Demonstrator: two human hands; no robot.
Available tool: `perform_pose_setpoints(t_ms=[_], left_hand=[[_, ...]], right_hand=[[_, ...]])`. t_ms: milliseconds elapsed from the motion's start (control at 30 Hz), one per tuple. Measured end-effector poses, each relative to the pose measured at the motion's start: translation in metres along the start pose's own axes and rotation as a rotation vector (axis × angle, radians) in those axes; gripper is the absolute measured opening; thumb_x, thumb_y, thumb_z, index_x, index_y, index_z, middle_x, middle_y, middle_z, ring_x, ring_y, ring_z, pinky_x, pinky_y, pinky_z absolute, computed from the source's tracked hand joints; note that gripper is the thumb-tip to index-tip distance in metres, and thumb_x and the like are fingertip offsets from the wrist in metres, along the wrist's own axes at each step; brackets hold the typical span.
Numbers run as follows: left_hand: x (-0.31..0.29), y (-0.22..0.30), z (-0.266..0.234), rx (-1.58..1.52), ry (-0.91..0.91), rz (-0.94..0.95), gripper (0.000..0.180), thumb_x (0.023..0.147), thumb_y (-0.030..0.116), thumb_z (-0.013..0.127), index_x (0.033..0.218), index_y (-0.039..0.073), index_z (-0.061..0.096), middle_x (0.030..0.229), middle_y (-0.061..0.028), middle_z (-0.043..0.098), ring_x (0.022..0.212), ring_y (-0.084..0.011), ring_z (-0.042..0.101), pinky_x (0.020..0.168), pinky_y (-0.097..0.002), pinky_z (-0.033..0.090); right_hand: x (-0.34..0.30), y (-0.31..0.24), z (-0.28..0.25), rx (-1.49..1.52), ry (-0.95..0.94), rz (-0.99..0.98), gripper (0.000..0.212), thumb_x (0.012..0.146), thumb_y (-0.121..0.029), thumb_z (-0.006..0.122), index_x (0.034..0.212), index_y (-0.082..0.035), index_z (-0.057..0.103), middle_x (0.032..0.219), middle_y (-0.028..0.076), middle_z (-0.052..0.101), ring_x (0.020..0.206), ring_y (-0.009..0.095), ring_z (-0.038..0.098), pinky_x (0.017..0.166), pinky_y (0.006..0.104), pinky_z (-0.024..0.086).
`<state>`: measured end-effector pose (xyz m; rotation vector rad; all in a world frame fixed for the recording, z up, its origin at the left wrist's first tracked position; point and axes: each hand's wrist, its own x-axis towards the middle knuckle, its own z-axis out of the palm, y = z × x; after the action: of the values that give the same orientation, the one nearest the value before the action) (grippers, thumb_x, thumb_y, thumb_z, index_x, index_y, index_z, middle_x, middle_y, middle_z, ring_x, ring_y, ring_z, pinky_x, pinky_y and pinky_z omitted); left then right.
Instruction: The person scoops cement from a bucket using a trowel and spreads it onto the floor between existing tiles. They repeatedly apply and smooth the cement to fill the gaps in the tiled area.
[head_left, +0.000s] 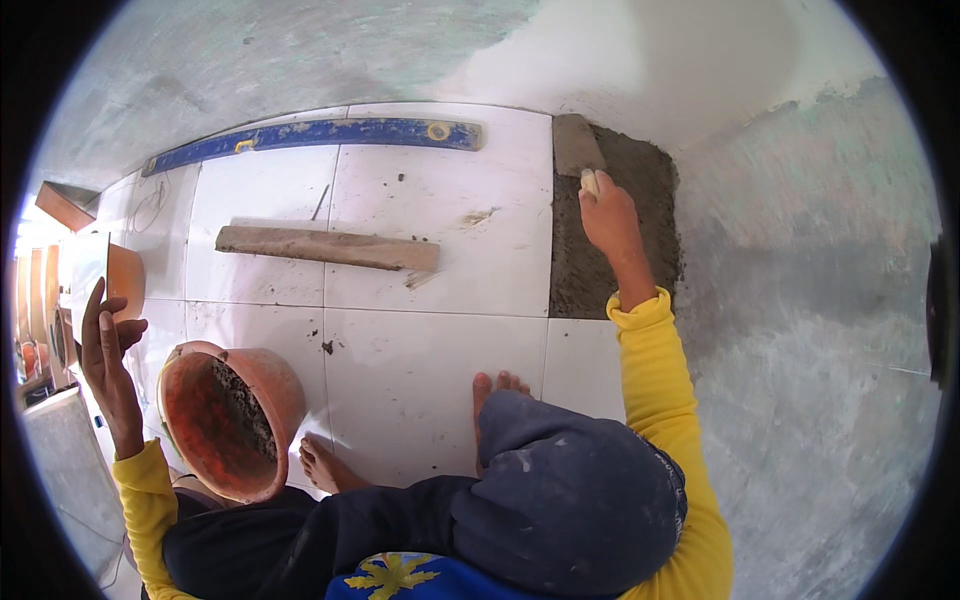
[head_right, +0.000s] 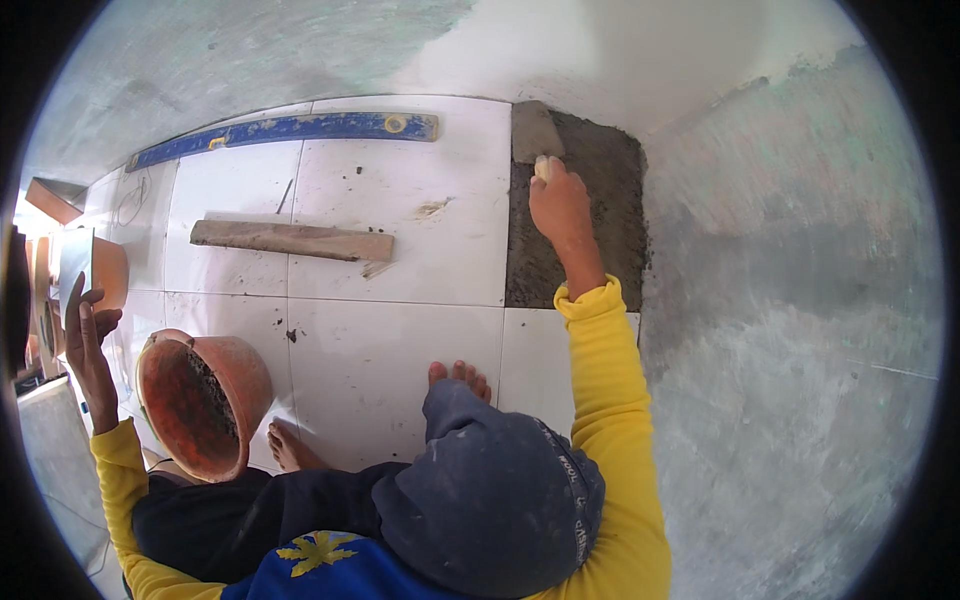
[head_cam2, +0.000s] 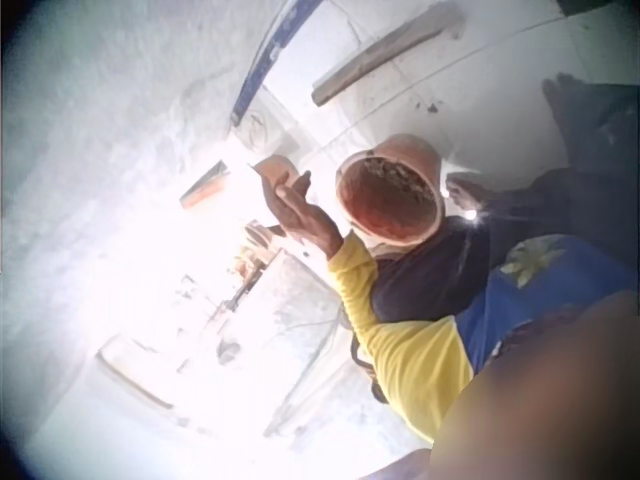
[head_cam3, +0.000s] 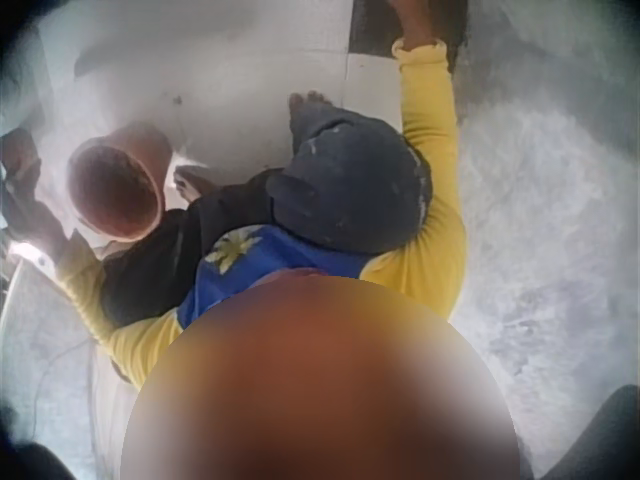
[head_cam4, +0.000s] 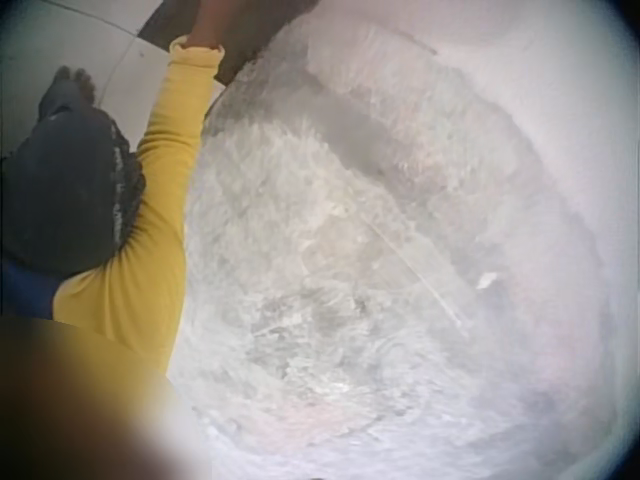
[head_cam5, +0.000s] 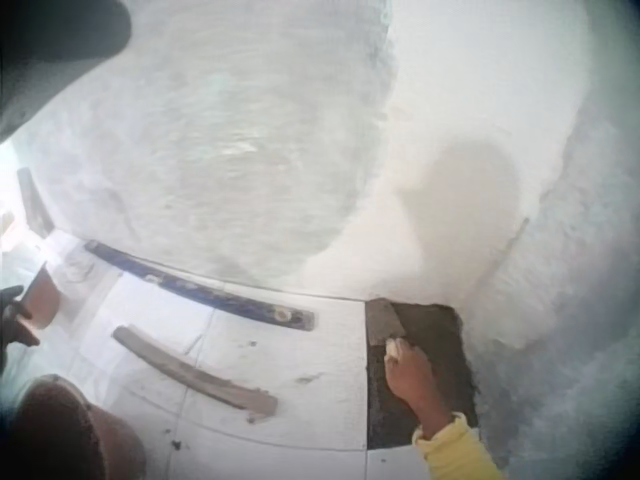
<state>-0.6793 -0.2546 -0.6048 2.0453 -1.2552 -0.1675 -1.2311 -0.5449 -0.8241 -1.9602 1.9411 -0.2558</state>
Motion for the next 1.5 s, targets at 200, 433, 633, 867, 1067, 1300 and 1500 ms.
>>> perform_pose_setpoints(t_ms=[200,433,633,867,1067,1300,1500], left_hand=[[-0.006,-0.014,-0.015,0.005,-0.011,-0.049,0.046,0.113,0.035,0.044,0.151,0.010,0.054,0.119,-0.0069,0.065,0.090,-0.0137,0.068,0.087,-0.0322,0.055],[-0.009,-0.022,-0.017,0.013,-0.008,-0.042,0.047,0.113,0.035,0.043,0.150,0.010,0.054,0.119,-0.0072,0.065,0.091,-0.0136,0.068,0.087,-0.0321,0.055],[-0.012,-0.023,-0.019,0.021,-0.005,-0.055,0.047,0.113,0.035,0.042,0.150,0.010,0.054,0.120,-0.0076,0.066,0.092,-0.0143,0.068,0.088,-0.0327,0.055],[-0.005,-0.025,-0.015,-0.008,-0.031,-0.018,0.046,0.113,0.035,0.042,0.150,0.010,0.054,0.120,-0.0085,0.066,0.093,-0.0162,0.070,0.089,-0.0346,0.056],[0.000,-0.022,-0.004,-0.029,-0.024,0.028,0.046,0.113,0.033,0.043,0.149,0.008,0.055,0.121,-0.0098,0.066,0.092,-0.0173,0.071,0.087,-0.0347,0.058],[-0.001,-0.009,-0.004,-0.020,-0.039,-0.014,0.047,0.113,0.036,0.043,0.149,0.008,0.054,0.120,-0.0102,0.066,0.092,-0.0170,0.070,0.088,-0.0342,0.057],[0.001,0.002,-0.006,-0.034,-0.024,-0.017,0.051,0.112,0.039,0.044,0.151,0.005,0.051,0.122,-0.0102,0.065,0.094,-0.0168,0.068,0.089,-0.0341,0.055]], right_hand=[[-0.004,-0.011,0.003,-0.017,0.000,0.048,0.052,0.104,-0.027,0.055,0.148,0.000,0.048,0.124,0.031,0.062,0.115,0.045,0.063,0.099,0.0523,0.052],[0.009,-0.017,0.007,-0.111,0.040,-0.036,0.048,0.102,-0.027,0.058,0.140,0.001,0.054,0.114,0.031,0.067,0.106,0.048,0.067,0.094,0.0530,0.055],[0.003,-0.034,-0.025,-0.198,-0.137,-0.021,0.037,0.101,-0.026,0.059,0.126,0.002,0.060,0.114,0.033,0.068,0.106,0.049,0.067,0.093,0.0533,0.055],[-0.077,-0.027,-0.027,-0.311,-0.146,-0.071,0.047,0.100,-0.023,0.059,0.139,0.002,0.052,0.111,0.031,0.067,0.102,0.049,0.067,0.090,0.0540,0.055],[-0.186,-0.025,-0.042,-0.249,-0.234,0.056,0.055,0.101,-0.021,0.059,0.150,-0.002,0.044,0.114,0.029,0.062,0.100,0.049,0.066,0.087,0.0538,0.055],[-0.197,0.059,-0.022,0.046,0.112,0.019,0.051,0.102,-0.025,0.059,0.148,-0.005,0.053,0.101,0.017,0.066,0.078,0.028,0.067,0.066,0.0414,0.053],[-0.075,0.061,-0.029,1.023,-0.028,0.351,0.044,0.107,-0.026,0.055,0.146,-0.005,0.055,0.087,0.006,0.061,0.057,0.012,0.056,0.047,0.0271,0.046]])
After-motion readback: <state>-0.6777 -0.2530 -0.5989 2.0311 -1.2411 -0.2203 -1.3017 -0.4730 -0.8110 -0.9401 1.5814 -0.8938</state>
